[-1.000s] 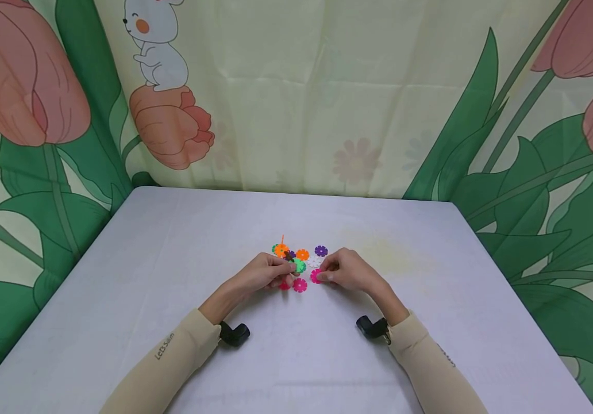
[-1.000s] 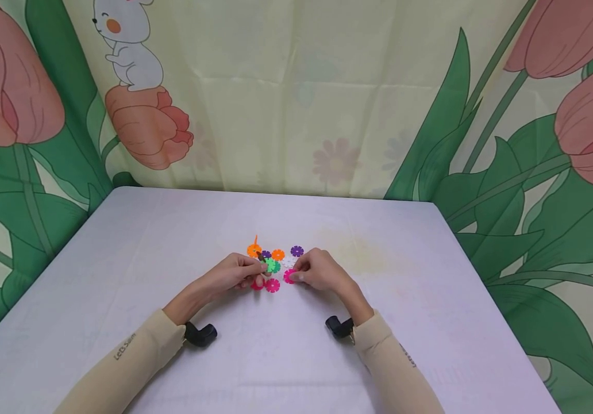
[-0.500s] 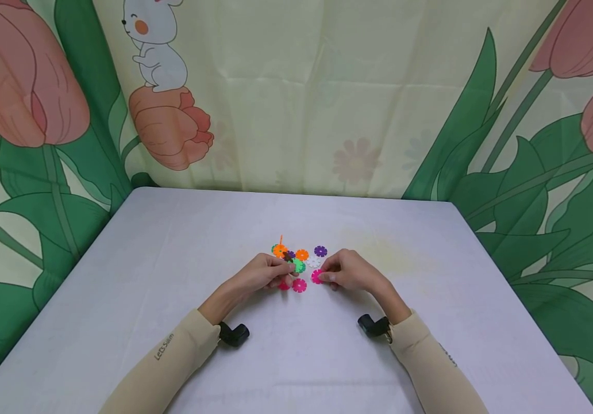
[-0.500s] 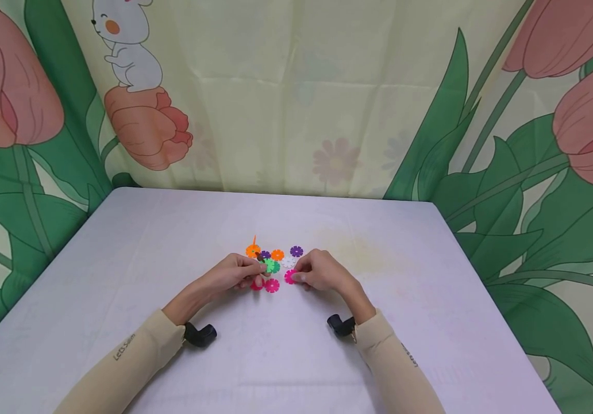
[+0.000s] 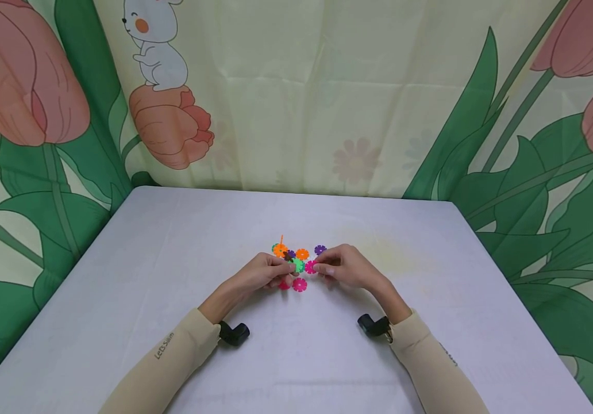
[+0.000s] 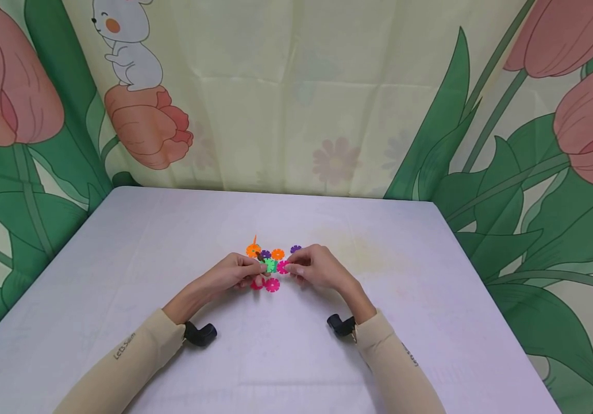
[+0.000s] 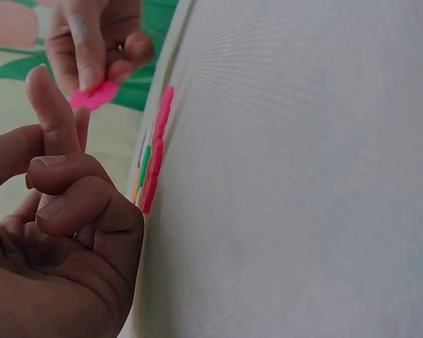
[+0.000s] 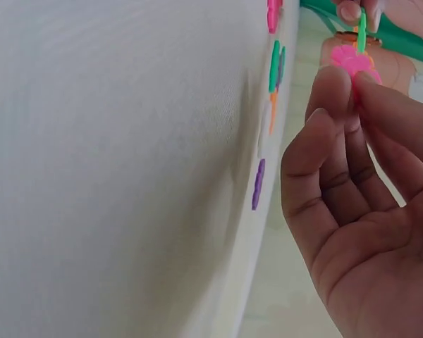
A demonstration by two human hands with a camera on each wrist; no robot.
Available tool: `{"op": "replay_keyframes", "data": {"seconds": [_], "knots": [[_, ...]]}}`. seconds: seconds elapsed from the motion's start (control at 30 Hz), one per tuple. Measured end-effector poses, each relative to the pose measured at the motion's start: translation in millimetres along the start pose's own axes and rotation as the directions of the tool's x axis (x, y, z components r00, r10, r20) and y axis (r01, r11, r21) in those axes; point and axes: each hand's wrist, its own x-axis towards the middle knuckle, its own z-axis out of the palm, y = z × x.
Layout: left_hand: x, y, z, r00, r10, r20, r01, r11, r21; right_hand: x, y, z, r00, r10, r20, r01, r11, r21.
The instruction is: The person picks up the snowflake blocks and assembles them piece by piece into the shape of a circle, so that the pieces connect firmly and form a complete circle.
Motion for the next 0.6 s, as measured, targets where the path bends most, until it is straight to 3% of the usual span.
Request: {"op": "replay_keyframes", "data": {"seconds": [0.23, 0.6], "knots": [[-1.1, 0.2, -0.7, 1.0, 0.007, -0.001, -0.007, 1.0, 0.001, 1.0, -2.0, 1.5, 0.998, -0.058, 0.006, 0.058, 0.997, 0.052], [-0.7, -1.0, -0.3, 1.0, -0.002, 0.007, 0.002, 1.0, 0.003, 1.1, -1.8, 4.8, 0.997, -0.081, 0.004, 0.08, 0.995, 0.063]]}}
